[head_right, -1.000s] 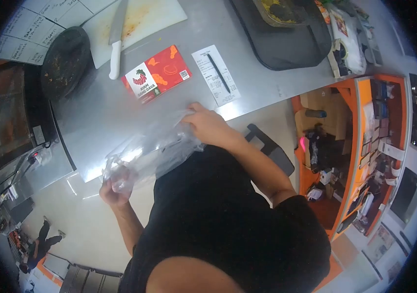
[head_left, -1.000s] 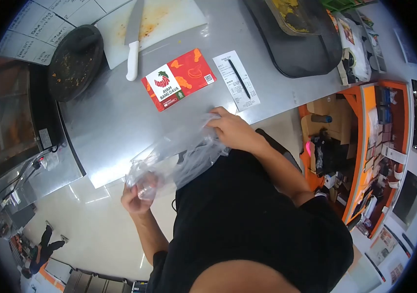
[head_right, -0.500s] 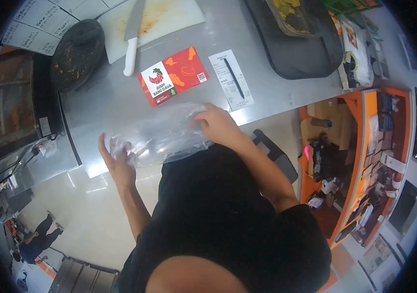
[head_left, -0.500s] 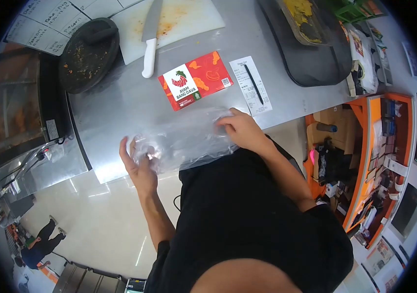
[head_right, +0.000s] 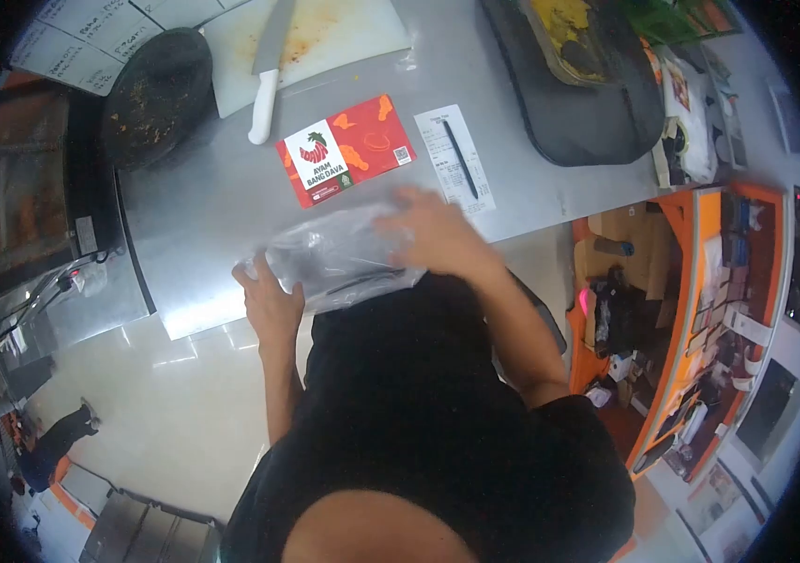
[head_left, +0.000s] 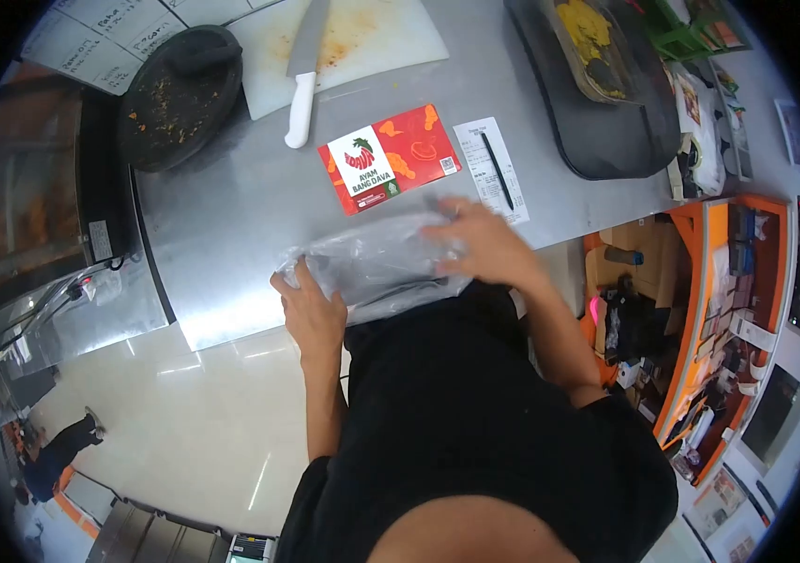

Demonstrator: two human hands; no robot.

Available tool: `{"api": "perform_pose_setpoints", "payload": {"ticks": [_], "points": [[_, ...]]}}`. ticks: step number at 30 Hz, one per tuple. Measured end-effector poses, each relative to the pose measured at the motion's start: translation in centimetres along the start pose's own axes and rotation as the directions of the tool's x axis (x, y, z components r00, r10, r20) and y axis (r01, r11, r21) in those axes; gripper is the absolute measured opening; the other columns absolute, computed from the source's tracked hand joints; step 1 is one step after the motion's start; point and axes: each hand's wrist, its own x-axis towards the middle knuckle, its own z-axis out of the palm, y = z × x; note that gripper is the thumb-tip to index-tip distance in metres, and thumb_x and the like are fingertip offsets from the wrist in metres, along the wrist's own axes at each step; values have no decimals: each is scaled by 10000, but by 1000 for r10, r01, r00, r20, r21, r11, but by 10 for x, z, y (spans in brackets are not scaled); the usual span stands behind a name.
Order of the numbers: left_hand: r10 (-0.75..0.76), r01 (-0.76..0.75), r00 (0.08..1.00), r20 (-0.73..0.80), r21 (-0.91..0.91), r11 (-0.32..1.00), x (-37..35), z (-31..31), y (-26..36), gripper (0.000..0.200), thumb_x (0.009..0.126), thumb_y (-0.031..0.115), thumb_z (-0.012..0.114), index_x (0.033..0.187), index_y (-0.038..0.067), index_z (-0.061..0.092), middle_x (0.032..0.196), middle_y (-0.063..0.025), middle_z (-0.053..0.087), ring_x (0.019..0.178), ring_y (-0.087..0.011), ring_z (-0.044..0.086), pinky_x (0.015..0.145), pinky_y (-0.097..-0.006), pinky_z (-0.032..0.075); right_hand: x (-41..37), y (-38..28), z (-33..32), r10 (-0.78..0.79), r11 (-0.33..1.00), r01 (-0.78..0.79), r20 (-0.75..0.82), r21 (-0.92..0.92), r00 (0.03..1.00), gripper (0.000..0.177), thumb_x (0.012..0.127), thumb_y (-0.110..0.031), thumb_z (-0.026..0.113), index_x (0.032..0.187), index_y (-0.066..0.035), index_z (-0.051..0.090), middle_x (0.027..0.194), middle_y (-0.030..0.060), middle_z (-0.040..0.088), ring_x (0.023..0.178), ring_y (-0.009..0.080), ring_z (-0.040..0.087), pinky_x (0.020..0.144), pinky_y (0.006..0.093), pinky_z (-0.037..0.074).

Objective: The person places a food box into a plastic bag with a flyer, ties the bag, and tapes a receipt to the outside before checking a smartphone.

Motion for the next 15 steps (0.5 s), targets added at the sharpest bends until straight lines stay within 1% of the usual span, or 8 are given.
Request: {"api": "perform_pose_setpoints", "payload": {"ticks": [1,3,4,6,10,12,13,15], "points": [[3,-3,1000,23,4,1000,-1,-5,-2,729,697,45,756,1331,53,397,1298,-258,353,998,-474,589,777,-487,547,8,0,-13,-143,979,162,-156,120,977,698,656,-101,784,1306,-237,570,1423,148,394,1284,436,401,1041,518,383],[-7,10,996,88,-41,999,3,-12,-6,722,702,53,753,1333,68,401,1303,-259,355,964,-466,604,778,-486,548,35,-20,-46,-181,968,126,-260,-216,948,801,657,-81,771,1386,-263,493,1469,111,362,1344,410,321,1079,612,265],[-7,20,987,158,-85,996,4,-15,-9,716,707,61,750,1335,84,405,1308,-260,358,929,-458,620,779,-486,548,55,-20,-42,-183,969,129,-263,-213,947,801,657,-81,771,1386,-263,493,1469,111,362,1344,410,321,1079,612,265],[26,-9,985,168,-100,995,5,-16,-14,708,713,71,743,1335,86,406,1310,-260,361,898,-462,627,772,-489,548,94,-15,-33,-224,820,104,-148,-562,963,912,611,-37,765,1426,-269,430,1467,95,370,1337,378,336,998,611,382],[57,-24,976,212,-154,988,7,-14,-22,690,728,104,718,1341,87,402,1303,-268,379,858,-481,631,754,-508,547,127,-8,-48,-154,926,146,5,-348,988,1019,565,-65,777,1464,-285,352,1435,118,391,1320,384,336,1012,576,398],[69,-40,981,180,-157,987,6,-13,-24,678,729,105,713,1334,81,407,1299,-269,385,857,-482,630,756,-511,546,122,0,-54,-164,975,137,-147,-176,975,1019,547,-125,811,1454,-289,376,1408,115,400,1298,398,332,999,561,415],[90,-66,984,151,-157,985,9,-11,-24,667,730,106,708,1327,75,412,1295,-270,390,855,-483,629,758,-514,545,110,-14,-67,-145,978,114,-171,-177,975,1016,536,-152,821,1447,-270,385,1392,152,403,1280,403,344,1027,502,411],[78,-48,983,169,-175,983,10,-8,-24,667,731,106,704,1330,72,412,1306,-277,380,855,-485,628,761,-514,545,82,-37,-74,-203,973,172,-225,-153,953,1009,527,-144,802,1444,-230,391,1381,164,406,1264,398,362,1039,477,397]]}}
